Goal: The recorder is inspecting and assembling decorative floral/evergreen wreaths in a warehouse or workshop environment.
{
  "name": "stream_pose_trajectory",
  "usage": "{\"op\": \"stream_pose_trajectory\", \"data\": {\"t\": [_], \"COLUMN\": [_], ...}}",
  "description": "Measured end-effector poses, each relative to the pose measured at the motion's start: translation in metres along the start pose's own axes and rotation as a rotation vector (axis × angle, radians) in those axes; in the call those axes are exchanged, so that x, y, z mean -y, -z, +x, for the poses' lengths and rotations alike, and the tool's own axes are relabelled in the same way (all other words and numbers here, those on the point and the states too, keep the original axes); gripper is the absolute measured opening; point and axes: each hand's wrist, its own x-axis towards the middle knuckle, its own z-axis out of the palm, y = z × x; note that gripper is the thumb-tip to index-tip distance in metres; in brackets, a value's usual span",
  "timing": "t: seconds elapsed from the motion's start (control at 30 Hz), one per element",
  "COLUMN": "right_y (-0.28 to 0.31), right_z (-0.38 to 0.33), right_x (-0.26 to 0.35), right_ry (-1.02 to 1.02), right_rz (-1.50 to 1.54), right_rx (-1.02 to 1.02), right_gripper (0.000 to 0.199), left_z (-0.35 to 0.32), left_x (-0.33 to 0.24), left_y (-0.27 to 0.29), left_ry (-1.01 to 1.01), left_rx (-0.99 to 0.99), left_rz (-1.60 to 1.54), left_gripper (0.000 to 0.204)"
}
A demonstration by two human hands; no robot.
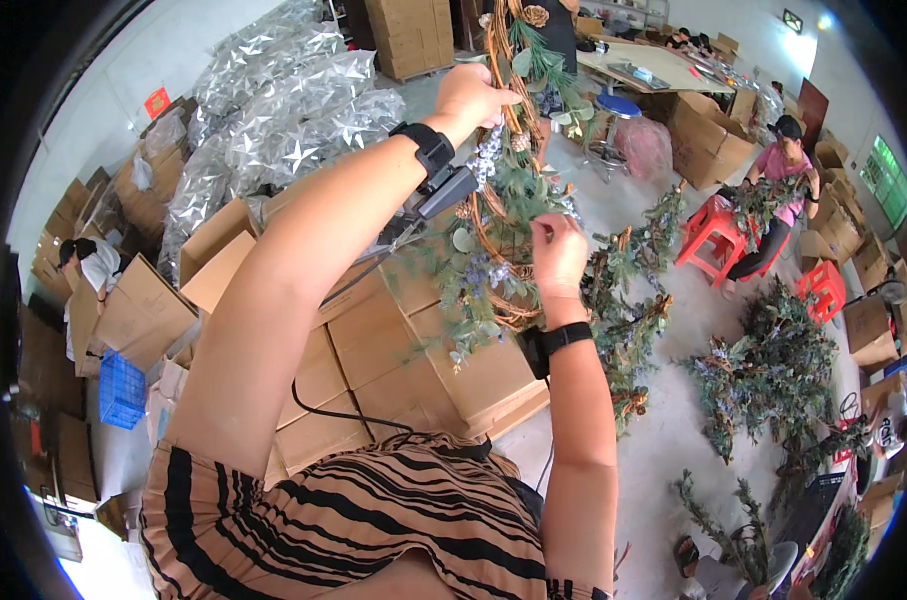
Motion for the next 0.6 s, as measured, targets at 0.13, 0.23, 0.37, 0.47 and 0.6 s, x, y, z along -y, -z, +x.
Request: {"op": "stream_pose_trajectory", "data": {"t": [0.13, 0.23, 0.37, 0.47, 0.6], "right_y": [0.007, 0.013, 0.004, 0.004, 0.034], "right_z": [0.014, 0.014, 0.006, 0.01, 0.029], "right_x": [-0.021, -0.006, 0.019, 0.008, 0.002], "right_ry": [-0.002, -0.017, 0.039, 0.063, 0.148], "right_rz": [-0.029, 0.004, -0.015, -0.252, -0.328], "right_rx": [-0.053, -0.046, -0.039, 0.027, -0.062], "right_gripper": [0.007, 0.013, 0.023, 0.017, 0.013], "left_z": [-0.008, -0.009, -0.008, -0.01, -0.013], "left_x": [-0.005, -0.005, -0.005, -0.002, 0.001], "left_y": [0.003, 0.002, -0.001, -0.001, -0.002], "left_ry": [-0.02, -0.059, -0.066, -0.109, -0.12], "left_rx": [0.013, -0.011, -0.016, 0.018, -0.02], "left_rz": [0.015, 0.06, 0.106, 0.041, 0.07], "left_gripper": [0.027, 0.029, 0.031, 0.031, 0.028]}}
